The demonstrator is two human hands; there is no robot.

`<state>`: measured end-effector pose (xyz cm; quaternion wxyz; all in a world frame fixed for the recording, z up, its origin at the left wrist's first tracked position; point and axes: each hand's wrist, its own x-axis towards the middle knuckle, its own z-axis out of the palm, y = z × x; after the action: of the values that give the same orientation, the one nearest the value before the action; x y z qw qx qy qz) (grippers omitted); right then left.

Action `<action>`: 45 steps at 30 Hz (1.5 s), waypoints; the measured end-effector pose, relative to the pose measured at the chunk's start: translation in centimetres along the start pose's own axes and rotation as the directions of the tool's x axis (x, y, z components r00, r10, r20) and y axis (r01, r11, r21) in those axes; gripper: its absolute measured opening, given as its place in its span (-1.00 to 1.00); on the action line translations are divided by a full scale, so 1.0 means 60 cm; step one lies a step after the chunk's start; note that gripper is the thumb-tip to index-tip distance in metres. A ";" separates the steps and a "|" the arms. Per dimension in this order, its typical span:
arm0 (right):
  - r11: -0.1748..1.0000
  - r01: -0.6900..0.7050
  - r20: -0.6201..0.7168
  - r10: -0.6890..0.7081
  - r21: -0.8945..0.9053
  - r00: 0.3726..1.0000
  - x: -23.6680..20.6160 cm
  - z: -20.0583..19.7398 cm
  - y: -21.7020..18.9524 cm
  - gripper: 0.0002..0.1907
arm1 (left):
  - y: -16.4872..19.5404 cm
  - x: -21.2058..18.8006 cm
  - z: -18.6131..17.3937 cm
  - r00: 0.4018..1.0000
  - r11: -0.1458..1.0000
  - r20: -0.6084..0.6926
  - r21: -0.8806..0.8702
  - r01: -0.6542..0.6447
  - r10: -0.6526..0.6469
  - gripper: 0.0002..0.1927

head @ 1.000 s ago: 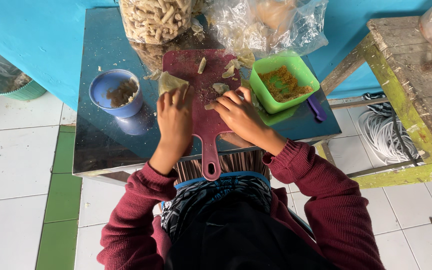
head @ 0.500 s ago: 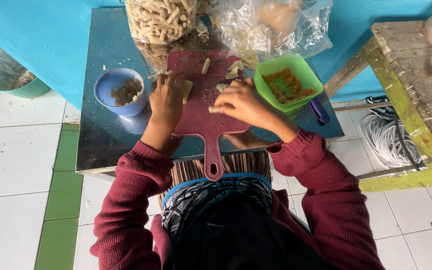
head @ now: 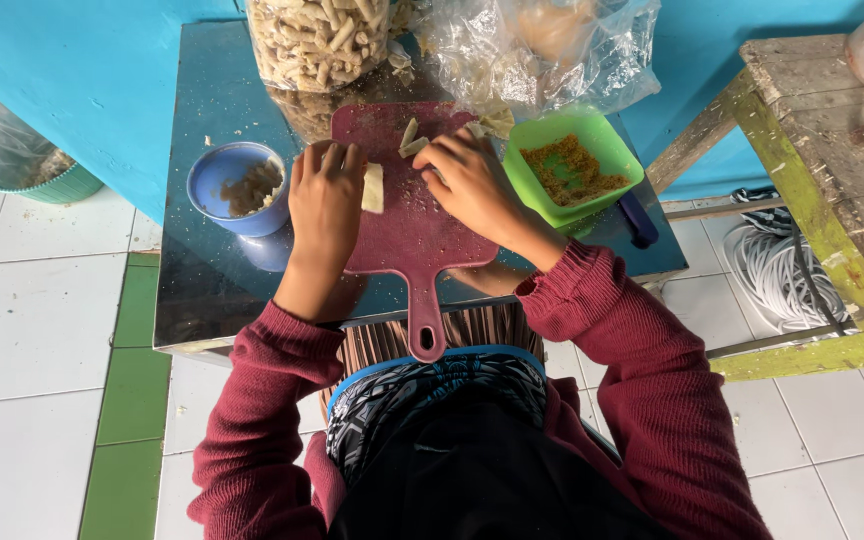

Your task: The person cuts flat dough sheets into strips with a knife on a pink cutting board, then separates the cut strips and arranges them by hand, working through the sheets one at a time.

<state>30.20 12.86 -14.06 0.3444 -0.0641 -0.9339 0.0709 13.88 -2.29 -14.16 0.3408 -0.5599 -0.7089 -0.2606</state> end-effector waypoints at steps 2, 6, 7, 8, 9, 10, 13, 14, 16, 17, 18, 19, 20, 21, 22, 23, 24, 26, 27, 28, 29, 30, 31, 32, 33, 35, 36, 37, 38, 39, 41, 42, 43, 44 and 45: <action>0.985 -0.052 0.048 0.045 0.167 0.998 -0.004 -0.009 -0.014 -0.80 | 0.002 0.000 -0.019 1.000 0.999 -0.005 -0.051 0.000 -0.001 -0.91; 0.912 -0.094 0.046 0.082 0.400 0.996 -0.004 -0.015 -0.040 -0.63 | 0.006 0.009 -0.057 0.994 0.943 0.106 -0.328 0.054 -0.020 -0.92; 0.907 -0.065 0.007 0.068 0.417 0.998 -0.004 -0.014 -0.043 -0.56 | 0.008 0.011 -0.064 0.995 0.925 0.100 -0.378 0.030 0.009 -0.91; 0.925 -0.006 -0.038 0.022 0.380 0.999 -0.005 -0.014 -0.043 -0.61 | 0.009 0.011 -0.068 0.995 0.905 0.092 -0.426 0.006 0.037 -0.91; 0.938 0.052 -0.080 -0.026 0.341 0.996 -0.008 -0.014 -0.042 -0.66 | 0.012 0.009 -0.072 0.991 0.872 0.130 -0.485 0.063 0.001 -0.91; 0.948 0.110 -0.120 -0.077 0.300 0.990 -0.011 -0.013 -0.039 -0.72 | 0.016 0.003 -0.073 0.985 0.833 0.170 -0.539 0.121 -0.033 -0.91; 0.727 -0.504 0.392 0.341 0.467 0.855 -0.032 -0.017 -0.031 -0.83 | 0.026 -0.018 -0.060 0.962 0.721 0.259 -0.650 0.240 -0.086 -0.90; 0.788 -0.474 0.393 0.322 0.392 0.861 -0.042 -0.024 -0.026 -0.85 | 0.031 -0.025 -0.051 0.955 0.684 0.282 -0.679 0.267 -0.092 -0.89; 0.885 -0.403 0.402 0.290 0.233 0.869 -0.067 -0.041 -0.020 -0.86 | 0.053 -0.039 -0.027 0.903 0.628 0.413 -0.674 0.390 -0.119 -0.83; 0.909 -0.362 0.356 0.274 0.209 0.894 -0.078 -0.049 -0.019 -0.85 | 0.064 -0.046 -0.018 0.871 0.598 0.475 -0.664 0.449 -0.126 -0.79; 0.929 -0.321 0.310 0.255 0.183 0.916 -0.089 -0.056 -0.017 -0.84 | 0.076 -0.056 -0.012 0.878 0.669 0.458 -0.611 0.423 -0.137 -0.74; 0.948 -0.280 0.265 0.233 0.153 0.935 -0.095 -0.058 -0.015 -0.83 | 0.091 -0.066 -0.008 0.886 0.734 0.440 -0.552 0.396 -0.146 -0.69; 0.969 -0.238 0.200 0.223 0.057 0.954 -0.098 -0.058 -0.012 -0.85 | 0.104 -0.074 -0.005 0.895 0.792 0.420 -0.490 0.365 -0.153 -0.63; 0.979 -0.201 0.135 0.205 -0.042 0.970 -0.099 -0.056 -0.008 -0.87 | 0.113 -0.081 -0.005 0.908 0.833 0.386 -0.440 0.336 -0.163 -0.63; 0.976 -0.169 0.073 0.180 -0.141 0.981 -0.100 -0.052 -0.005 -0.88 | 0.120 -0.088 -0.008 0.920 0.869 0.354 -0.385 0.310 -0.171 -0.63; 0.972 -0.146 0.064 0.160 -0.184 0.985 -0.101 -0.046 -0.002 -0.87 | 0.125 -0.096 -0.013 0.929 0.901 0.324 -0.326 0.286 -0.178 -0.64; 0.967 -0.120 0.055 0.136 -0.227 0.989 -0.098 -0.038 0.003 -0.85 | 0.127 -0.101 -0.017 0.933 0.908 0.312 -0.313 0.280 -0.180 -0.66; 0.952 -0.093 0.062 0.116 -0.292 0.991 -0.090 -0.024 0.012 -0.79 | 0.127 -0.106 -0.025 0.942 0.922 0.282 -0.285 0.263 -0.181 -0.70; 0.944 -0.094 0.080 0.125 -0.316 0.989 -0.087 -0.020 0.015 -0.76 | 0.128 -0.107 -0.028 0.949 0.925 0.263 -0.285 0.251 -0.176 -0.76; 0.936 -0.093 0.099 0.134 -0.340 0.986 -0.085 -0.017 0.017 -0.73 | 0.128 -0.108 -0.030 0.955 0.928 0.243 -0.285 0.240 -0.173 -0.82; 0.954 -0.107 0.071 0.132 -0.280 0.989 -0.085 -0.017 0.017 -0.73 | 0.129 -0.108 -0.032 0.960 0.931 0.223 -0.284 0.231 -0.171 -0.87; 0.969 -0.118 0.043 0.131 -0.219 0.990 -0.084 -0.018 0.016 -0.74 | 0.129 -0.109 -0.034 0.959 0.927 0.225 -0.294 0.233 -0.169 -0.86; 0.980 -0.126 0.017 0.130 -0.155 0.991 -0.082 -0.021 0.013 -0.74 | 0.129 -0.110 -0.035 0.959 0.923 0.228 -0.304 0.235 -0.169 -0.84; 0.984 -0.125 0.031 0.130 -0.128 0.991 -0.080 -0.026 0.010 -0.73 | 0.130 -0.111 -0.036 0.958 0.919 0.232 -0.315 0.237 -0.167 -0.82; 0.987 -0.126 0.043 0.130 -0.101 0.991 -0.079 -0.033 0.006 -0.71 | 0.131 -0.112 -0.038 0.960 0.919 0.227 -0.317 0.234 -0.166 -0.82; 0.991 -0.121 0.063 0.124 -0.050 0.990 -0.072 -0.047 -0.002 -0.71 | 0.133 -0.114 -0.040 0.964 0.919 0.210 -0.322 0.226 -0.163 -0.81; 0.993 -0.116 0.072 0.117 -0.022 0.990 -0.071 -0.056 -0.008 -0.73 | 0.133 -0.114 -0.040 0.966 0.923 0.205 -0.318 0.216 -0.156 -0.81; 0.994 -0.112 0.084 0.111 0.008 0.990 -0.070 -0.064 -0.014 -0.75 | 0.134 -0.114 -0.041 0.968 0.926 0.202 -0.313 0.210 -0.151 -0.81; 0.996 -0.085 0.120 0.082 0.014 0.989 -0.070 -0.073 -0.018 -0.73 | 0.134 -0.116 -0.042 0.969 0.929 0.201 -0.307 0.204 -0.147 -0.81; 0.998 -0.059 0.154 0.055 0.021 0.986 -0.070 -0.083 -0.021 -0.71 | 0.135 -0.116 -0.043 0.970 0.933 0.194 -0.298 0.200 -0.146 -0.80; 1.000 0.014 0.183 -0.019 0.027 0.983 -0.069 -0.094 -0.028 -0.70 | 0.134 -0.118 -0.045 0.974 0.941 0.182 -0.282 0.186 -0.138 -0.79; 0.998 0.062 0.177 -0.065 0.022 0.982 -0.068 -0.098 -0.031 -0.71 | 0.135 -0.118 -0.045 0.973 0.942 0.186 -0.280 0.183 -0.134 -0.78; 0.994 0.112 0.171 -0.113 0.017 0.979 -0.066 -0.100 -0.032 -0.72 | 0.135 -0.118 -0.045 0.974 0.944 0.187 -0.278 0.179 -0.130 -0.78; 0.992 0.123 0.180 -0.125 0.022 0.976 -0.065 -0.100 -0.033 -0.69 | 0.135 -0.118 -0.044 0.974 0.945 0.189 -0.275 0.177 -0.127 -0.77; 0.990 0.135 0.188 -0.138 0.027 0.972 -0.065 -0.100 -0.035 -0.66 | 0.136 -0.118 -0.044 0.975 0.949 0.182 -0.262 0.175 -0.129 -0.79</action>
<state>36.88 10.69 -11.65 0.2583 0.0095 -0.9642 0.0594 23.33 -6.72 -18.10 0.1789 -0.5649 -0.7321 -0.3360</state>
